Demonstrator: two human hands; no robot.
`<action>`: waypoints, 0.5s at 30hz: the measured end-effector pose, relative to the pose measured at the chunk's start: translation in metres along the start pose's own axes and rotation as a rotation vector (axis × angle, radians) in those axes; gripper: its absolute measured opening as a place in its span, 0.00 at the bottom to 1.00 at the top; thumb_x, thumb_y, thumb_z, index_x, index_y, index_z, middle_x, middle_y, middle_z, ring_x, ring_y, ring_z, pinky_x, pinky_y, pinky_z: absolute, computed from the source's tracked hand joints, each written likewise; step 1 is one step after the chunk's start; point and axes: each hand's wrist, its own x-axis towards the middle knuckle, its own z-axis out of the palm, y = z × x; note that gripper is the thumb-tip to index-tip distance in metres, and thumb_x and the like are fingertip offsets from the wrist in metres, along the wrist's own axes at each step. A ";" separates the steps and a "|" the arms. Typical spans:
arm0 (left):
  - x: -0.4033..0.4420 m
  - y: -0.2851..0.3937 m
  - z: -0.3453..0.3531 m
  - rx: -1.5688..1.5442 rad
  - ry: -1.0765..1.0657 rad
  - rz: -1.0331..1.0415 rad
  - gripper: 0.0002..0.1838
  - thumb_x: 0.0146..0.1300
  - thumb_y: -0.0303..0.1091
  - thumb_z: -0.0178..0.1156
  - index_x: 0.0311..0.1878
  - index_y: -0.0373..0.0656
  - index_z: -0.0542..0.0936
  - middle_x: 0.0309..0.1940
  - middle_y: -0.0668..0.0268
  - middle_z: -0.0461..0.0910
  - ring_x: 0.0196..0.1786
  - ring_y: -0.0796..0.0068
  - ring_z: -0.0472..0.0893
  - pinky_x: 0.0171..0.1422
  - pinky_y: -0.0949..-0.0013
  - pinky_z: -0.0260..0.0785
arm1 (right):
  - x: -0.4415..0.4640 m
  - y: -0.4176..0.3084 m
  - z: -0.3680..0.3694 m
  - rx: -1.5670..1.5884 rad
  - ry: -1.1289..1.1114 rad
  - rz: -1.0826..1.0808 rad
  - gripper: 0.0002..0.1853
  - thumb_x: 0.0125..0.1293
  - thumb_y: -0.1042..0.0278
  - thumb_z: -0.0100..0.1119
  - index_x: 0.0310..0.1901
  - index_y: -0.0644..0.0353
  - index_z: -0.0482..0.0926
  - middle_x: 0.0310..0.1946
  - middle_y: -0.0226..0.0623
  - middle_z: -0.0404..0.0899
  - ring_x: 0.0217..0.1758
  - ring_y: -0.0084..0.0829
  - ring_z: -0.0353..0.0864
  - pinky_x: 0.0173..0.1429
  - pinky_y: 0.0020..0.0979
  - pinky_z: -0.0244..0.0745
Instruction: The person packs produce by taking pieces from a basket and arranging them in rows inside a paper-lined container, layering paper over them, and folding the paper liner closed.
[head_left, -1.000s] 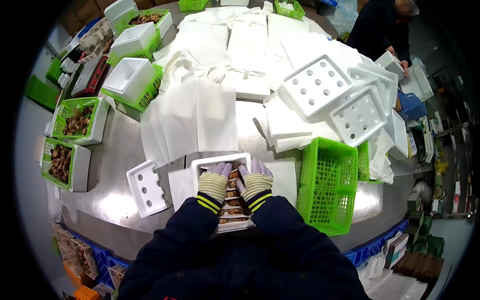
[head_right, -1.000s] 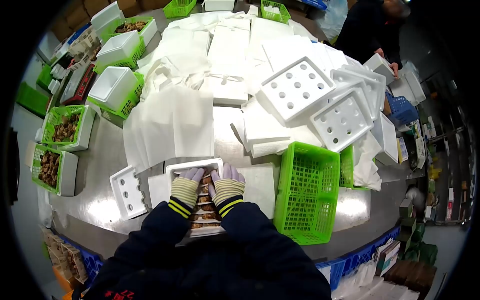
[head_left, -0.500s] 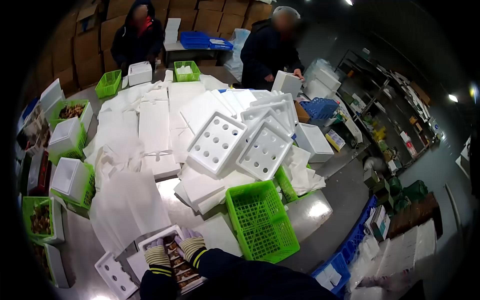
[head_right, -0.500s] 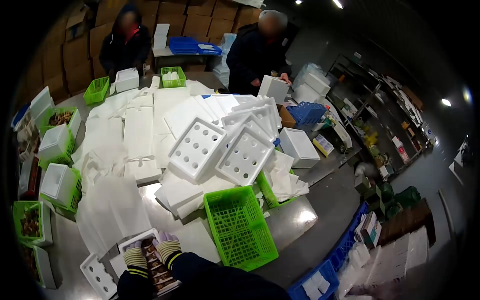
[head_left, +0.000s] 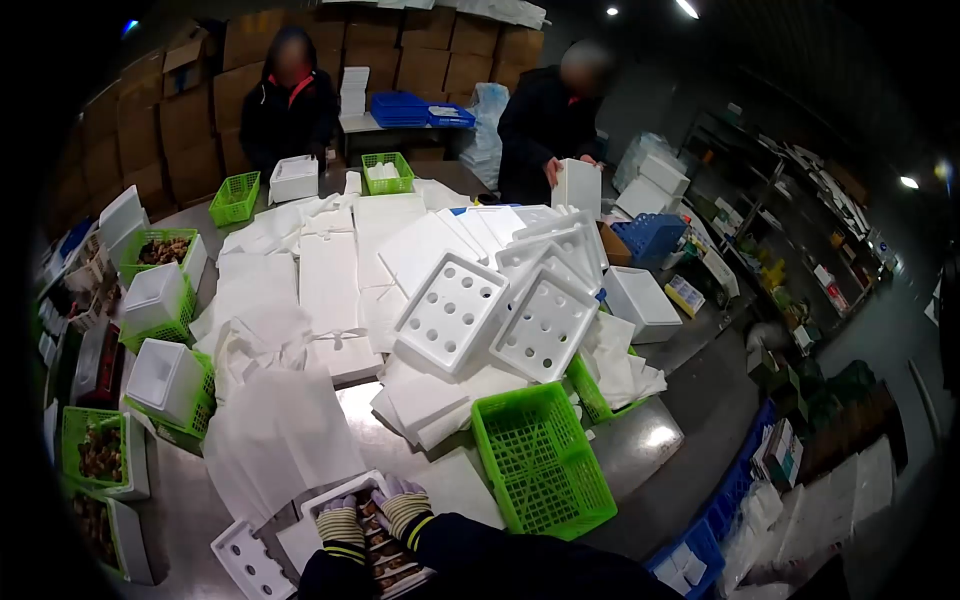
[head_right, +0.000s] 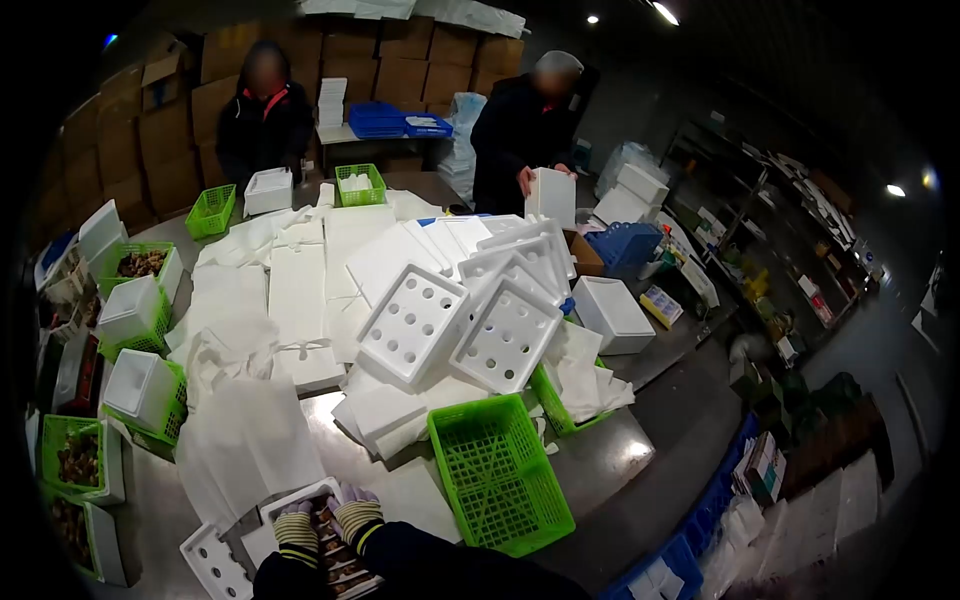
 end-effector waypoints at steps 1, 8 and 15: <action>0.000 0.005 -0.004 0.016 0.061 0.034 0.18 0.50 0.33 0.58 0.48 0.47 0.76 0.47 0.55 0.75 0.52 0.53 0.73 0.57 0.55 0.65 | 0.000 0.000 -0.001 -0.015 -0.008 0.004 0.25 0.56 0.51 0.55 0.54 0.51 0.72 0.56 0.50 0.63 0.60 0.47 0.64 0.58 0.49 0.62; -0.004 0.013 -0.008 0.108 -0.007 0.028 0.18 0.53 0.37 0.56 0.50 0.55 0.75 0.50 0.62 0.74 0.56 0.58 0.71 0.61 0.40 0.56 | -0.002 -0.001 -0.002 -0.003 0.043 -0.013 0.23 0.56 0.52 0.54 0.52 0.51 0.72 0.54 0.48 0.65 0.57 0.46 0.65 0.55 0.48 0.63; -0.003 0.015 -0.005 0.174 -0.025 0.057 0.16 0.61 0.39 0.49 0.52 0.52 0.74 0.48 0.60 0.74 0.51 0.57 0.74 0.58 0.43 0.62 | -0.003 0.000 0.004 -0.069 0.038 0.011 0.25 0.56 0.51 0.53 0.56 0.49 0.71 0.56 0.48 0.64 0.60 0.46 0.63 0.59 0.49 0.59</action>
